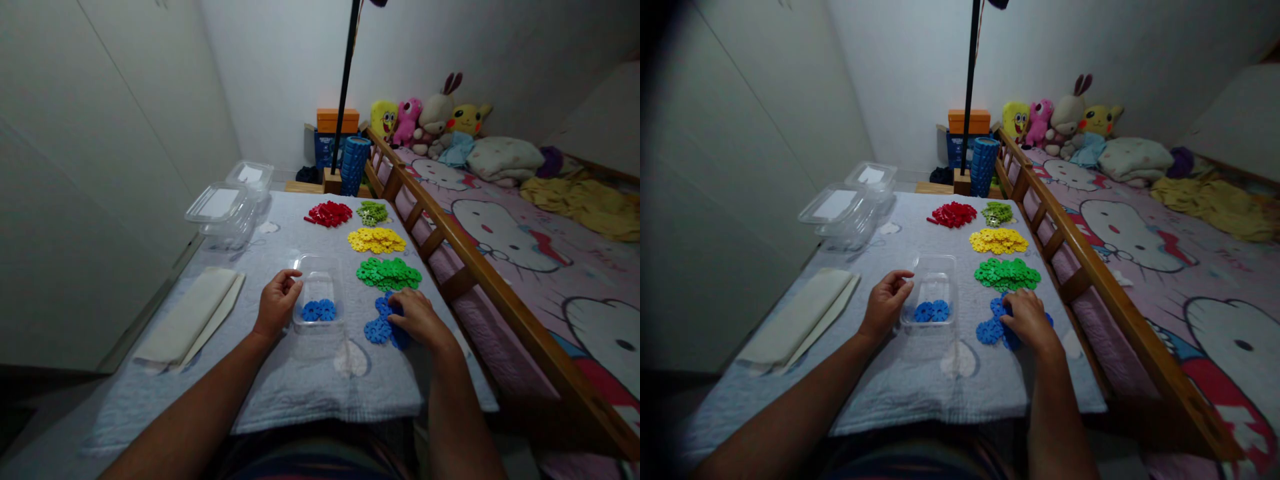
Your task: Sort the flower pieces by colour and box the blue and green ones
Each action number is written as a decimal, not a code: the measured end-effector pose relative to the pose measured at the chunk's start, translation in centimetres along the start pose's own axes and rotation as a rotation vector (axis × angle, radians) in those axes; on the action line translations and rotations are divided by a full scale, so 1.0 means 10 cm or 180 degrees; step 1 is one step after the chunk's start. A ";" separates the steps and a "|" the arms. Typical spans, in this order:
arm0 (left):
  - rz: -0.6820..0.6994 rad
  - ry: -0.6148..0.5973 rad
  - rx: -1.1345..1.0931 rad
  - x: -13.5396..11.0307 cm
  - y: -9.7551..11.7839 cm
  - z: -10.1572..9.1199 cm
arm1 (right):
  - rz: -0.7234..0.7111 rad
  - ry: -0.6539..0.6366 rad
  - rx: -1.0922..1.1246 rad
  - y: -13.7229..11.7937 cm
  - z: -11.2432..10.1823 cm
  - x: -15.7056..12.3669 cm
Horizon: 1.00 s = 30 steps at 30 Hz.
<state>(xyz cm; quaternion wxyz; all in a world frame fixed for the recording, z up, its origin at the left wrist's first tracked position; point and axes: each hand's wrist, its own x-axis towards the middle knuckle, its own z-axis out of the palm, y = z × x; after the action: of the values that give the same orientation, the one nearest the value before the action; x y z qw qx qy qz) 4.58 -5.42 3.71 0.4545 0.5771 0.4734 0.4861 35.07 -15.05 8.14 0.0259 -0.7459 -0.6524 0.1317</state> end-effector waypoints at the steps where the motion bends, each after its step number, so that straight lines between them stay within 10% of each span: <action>1: 0.0002 -0.0006 -0.0006 0.00 0.00 0.00 | 0.0009 -0.0004 -0.0020 -0.01 0.01 0.00; 15: 0.0090 0.0034 -0.0028 0.00 0.02 0.00 | -0.0298 -0.0256 0.1276 -0.09 -0.19 -0.04; 21: 0.0099 0.0021 -0.0090 0.00 0.01 0.01 | -0.0799 0.0052 0.1940 -0.55 -0.39 0.02; 30: 0.0054 0.0049 -0.0154 0.00 -0.01 0.00 | -0.1267 0.0194 0.0424 -1.29 -0.05 0.27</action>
<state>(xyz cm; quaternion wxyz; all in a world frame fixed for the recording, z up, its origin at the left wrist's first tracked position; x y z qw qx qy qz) 4.58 -5.41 3.64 0.4605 0.5661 0.4601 0.5057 23.00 -10.44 10.94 0.1205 -0.6026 -0.7756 0.1442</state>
